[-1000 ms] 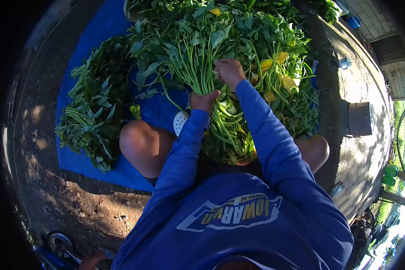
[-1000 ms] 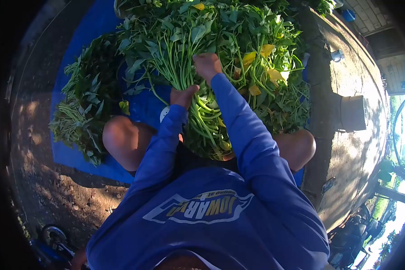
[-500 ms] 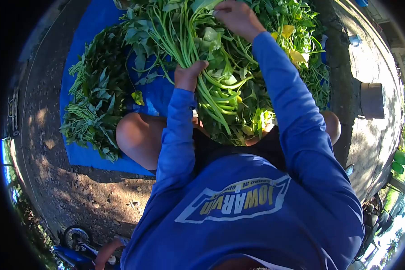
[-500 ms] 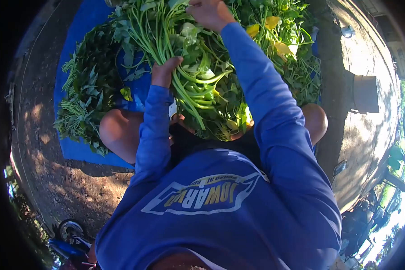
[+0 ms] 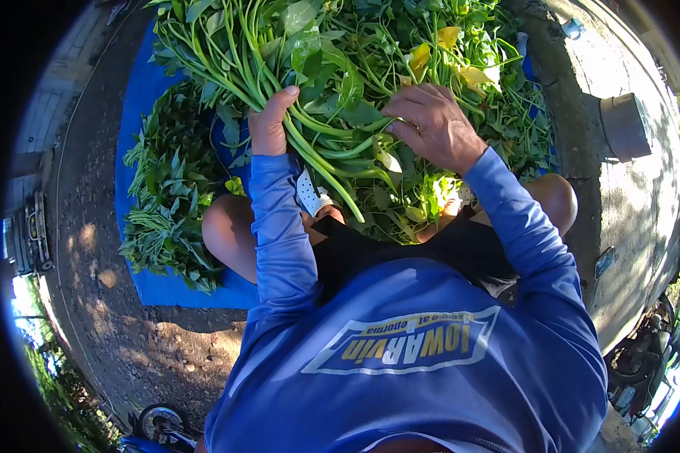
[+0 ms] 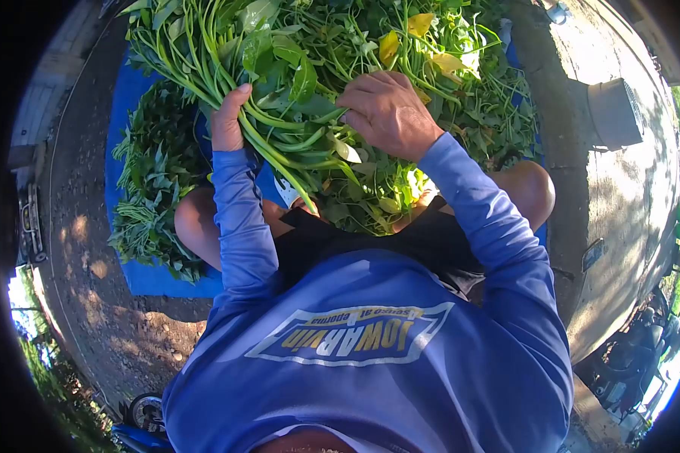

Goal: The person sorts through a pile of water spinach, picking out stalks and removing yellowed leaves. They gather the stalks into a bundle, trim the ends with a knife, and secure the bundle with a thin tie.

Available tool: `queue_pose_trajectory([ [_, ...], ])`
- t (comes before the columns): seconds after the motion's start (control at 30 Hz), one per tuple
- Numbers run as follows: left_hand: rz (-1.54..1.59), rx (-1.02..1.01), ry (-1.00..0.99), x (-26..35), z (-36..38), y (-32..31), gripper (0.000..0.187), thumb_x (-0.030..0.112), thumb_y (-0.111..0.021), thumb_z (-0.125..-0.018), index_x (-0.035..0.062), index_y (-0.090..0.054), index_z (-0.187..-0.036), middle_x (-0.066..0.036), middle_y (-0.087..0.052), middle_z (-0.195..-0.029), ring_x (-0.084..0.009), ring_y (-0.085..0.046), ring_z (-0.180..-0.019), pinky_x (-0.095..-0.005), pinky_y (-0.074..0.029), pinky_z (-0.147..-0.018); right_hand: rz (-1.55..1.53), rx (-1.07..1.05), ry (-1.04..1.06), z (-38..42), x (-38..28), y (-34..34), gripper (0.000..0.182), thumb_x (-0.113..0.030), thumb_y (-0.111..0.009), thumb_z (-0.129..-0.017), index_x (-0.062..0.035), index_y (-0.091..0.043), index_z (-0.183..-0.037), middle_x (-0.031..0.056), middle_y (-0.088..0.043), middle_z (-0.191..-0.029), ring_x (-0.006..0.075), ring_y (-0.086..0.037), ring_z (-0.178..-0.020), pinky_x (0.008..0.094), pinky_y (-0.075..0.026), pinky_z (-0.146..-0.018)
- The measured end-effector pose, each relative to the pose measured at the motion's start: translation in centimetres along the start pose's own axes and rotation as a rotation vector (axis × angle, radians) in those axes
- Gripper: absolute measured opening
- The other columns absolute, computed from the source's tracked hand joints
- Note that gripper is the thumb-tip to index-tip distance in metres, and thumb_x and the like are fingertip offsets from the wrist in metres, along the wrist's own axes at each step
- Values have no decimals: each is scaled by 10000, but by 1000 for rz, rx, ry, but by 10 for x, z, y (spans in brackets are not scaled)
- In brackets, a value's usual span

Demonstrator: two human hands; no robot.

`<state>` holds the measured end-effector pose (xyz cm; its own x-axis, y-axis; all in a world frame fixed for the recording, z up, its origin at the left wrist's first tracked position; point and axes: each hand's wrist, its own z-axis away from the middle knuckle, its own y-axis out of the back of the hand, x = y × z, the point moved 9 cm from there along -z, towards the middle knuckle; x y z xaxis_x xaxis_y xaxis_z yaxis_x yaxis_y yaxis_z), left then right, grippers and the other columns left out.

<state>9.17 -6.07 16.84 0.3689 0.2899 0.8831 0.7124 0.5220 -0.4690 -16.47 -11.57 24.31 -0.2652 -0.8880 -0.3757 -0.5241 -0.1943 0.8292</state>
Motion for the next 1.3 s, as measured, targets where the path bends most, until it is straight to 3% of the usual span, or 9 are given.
queue_pose_trajectory([
  [0.27, 1, 129, -235, 36, -1, -9, 467, 66, -783, -839, -20, -656, -1280, -106, -703, -1147, -219, -701, -958, -378, -605, -886, -423, 127, -373, 33, -31, 11, 221, -142, -622, -923, 32, -725, -1010, 234, -732, -937, 413, -711, -822, 487, -571, -740],
  [0.4, -1, 139, -279, 51, 11, -29, 525, -6, -794, -791, -18, -649, -1295, -94, -702, -1135, -195, -697, -960, -355, -593, -887, -225, -13, -407, 27, -35, -2, 203, -194, -626, -891, -26, -738, -910, 209, -707, -794, 414, -693, -719, 487, -559, -675],
  [0.53, -32, 164, -344, 61, 6, -36, 504, 6, -789, -813, -21, -653, -1297, -96, -694, -1164, -204, -689, -979, -368, -589, -906, 167, -460, -92, 19, -59, -31, 209, -201, -607, -819, -78, -763, -756, 186, -731, -788, 401, -722, -706, 527, -593, -710],
  [0.6, 72, 137, -299, 68, -6, -40, 433, 28, -782, -832, -26, -675, -1248, -103, -709, -1132, -216, -705, -950, -378, -607, -885, 126, -858, -469, 62, -30, -73, 225, -214, -650, -838, -101, -796, -968, 133, -765, -897, 363, -763, -923, 462, -610, -853],
  [0.67, 76, 58, -224, 71, -43, -19, 402, 51, -774, -835, -26, -687, -1220, -120, -731, -1105, -238, -733, -924, -399, -634, -864, 107, -972, -483, 126, 3, -131, 285, -243, -670, -841, -104, -788, -1060, 150, -779, -944, 363, -767, -977, 452, -593, -940],
  [0.8, 132, -9, 3, 84, -52, -13, 390, 126, -760, -869, -37, -684, -1215, -150, -744, -1131, -263, -752, -936, -417, -647, -863, 143, -546, -450, 141, 14, -101, 253, -246, -668, -880, -52, -766, -1011, 189, -770, -987, 372, -755, -955, 469, -589, -867],
  [0.93, 144, -109, 116, 92, -43, -28, 388, 258, -724, -920, 8, -680, -1213, -155, -760, -1109, -305, -755, -953, -464, -634, -894, -372, 11, -508, 51, -1, 14, 254, -228, -669, -948, 18, -726, -974, 196, -731, -885, 370, -728, -800, 450, -567, -721],
  [1.17, 186, -72, 172, 75, -32, -24, 397, 223, -693, -929, -18, -675, -1244, -172, -757, -1155, -309, -756, -992, -456, -629, -912, -471, 96, -447, 1, -41, -17, 222, -127, -738, -927, 26, -716, -1086, 190, -743, -941, 330, -744, -845, 415, -583, -763],
  [1.3, 170, 25, 175, 64, -29, 4, 397, 231, -683, -942, -28, -670, -1244, -183, -752, -1161, -320, -754, -991, -470, -629, -915, -361, 88, -342, 22, -44, -30, 194, -90, -662, -932, 9, -725, -1087, 212, -742, -961, 400, -732, -902, 452, -587, -817],
])
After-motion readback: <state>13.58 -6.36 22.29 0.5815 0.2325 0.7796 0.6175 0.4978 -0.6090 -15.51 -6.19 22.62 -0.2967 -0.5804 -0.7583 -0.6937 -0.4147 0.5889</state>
